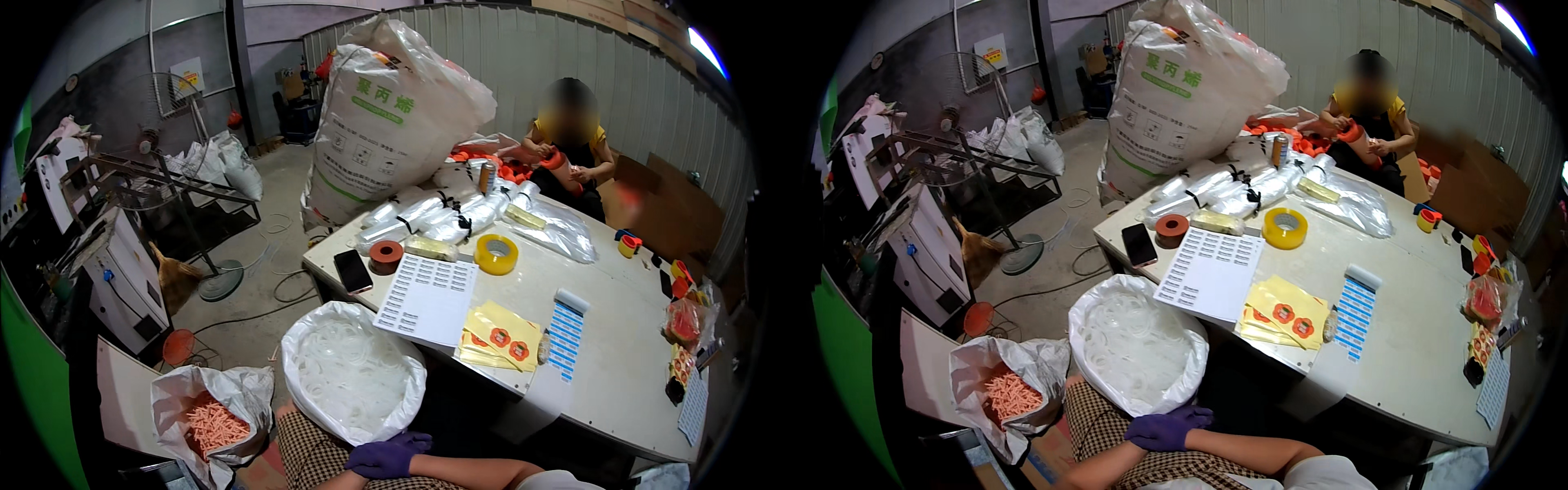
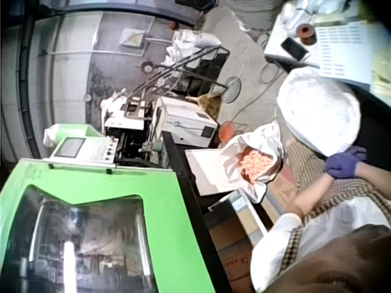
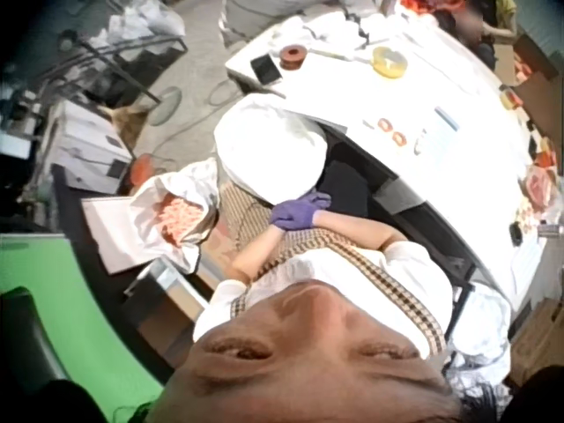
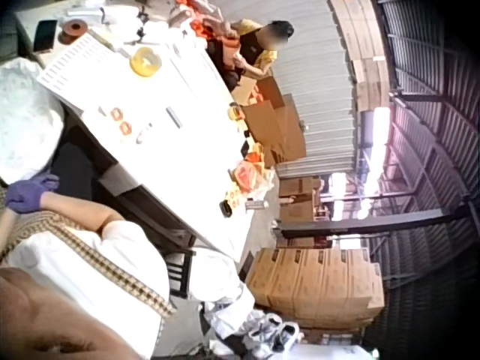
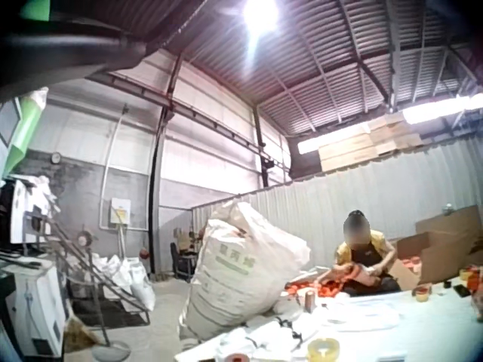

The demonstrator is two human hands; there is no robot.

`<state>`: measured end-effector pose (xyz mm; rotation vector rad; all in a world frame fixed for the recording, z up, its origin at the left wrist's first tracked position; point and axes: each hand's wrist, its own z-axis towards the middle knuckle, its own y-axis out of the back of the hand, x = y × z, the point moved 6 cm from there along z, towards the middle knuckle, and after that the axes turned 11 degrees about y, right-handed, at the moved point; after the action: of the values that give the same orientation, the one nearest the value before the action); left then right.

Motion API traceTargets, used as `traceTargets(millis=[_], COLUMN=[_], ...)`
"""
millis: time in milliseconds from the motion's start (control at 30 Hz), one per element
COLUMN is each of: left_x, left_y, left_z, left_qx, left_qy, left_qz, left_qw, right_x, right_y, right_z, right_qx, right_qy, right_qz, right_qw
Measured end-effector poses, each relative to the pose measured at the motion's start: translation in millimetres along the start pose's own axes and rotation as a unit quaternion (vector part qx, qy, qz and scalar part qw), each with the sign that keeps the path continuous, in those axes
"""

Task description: The person picks up a pink plastic container, peels a label from a sheet and applies it to the side, then fits an orange plastic lid onto the top of the container.

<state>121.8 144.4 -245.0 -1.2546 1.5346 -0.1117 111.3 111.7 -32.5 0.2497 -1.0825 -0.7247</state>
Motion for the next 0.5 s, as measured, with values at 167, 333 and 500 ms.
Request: traceTargets(millis=[167,333,500], left_x=[-68,-57,-37], left_y=[-88,-68,-49], left_z=[-34,-38,-29], left_qx=[-0.041,-0.103,-0.140], left_qy=[-0.031,-0.027,-0.030], left_qz=[0.110,0.098,0.240], left_qw=[0.993,0.990,0.960], right_x=[-8,-3,-8], right_y=[12,9,3], right_z=[-20,-7,-9], right_qx=[0.004,0.019,0.005], right_qy=[-0.040,-0.047,-0.013], right_qz=[0.009,0.034,0.017], right_qw=[0.999,0.998,1.000])
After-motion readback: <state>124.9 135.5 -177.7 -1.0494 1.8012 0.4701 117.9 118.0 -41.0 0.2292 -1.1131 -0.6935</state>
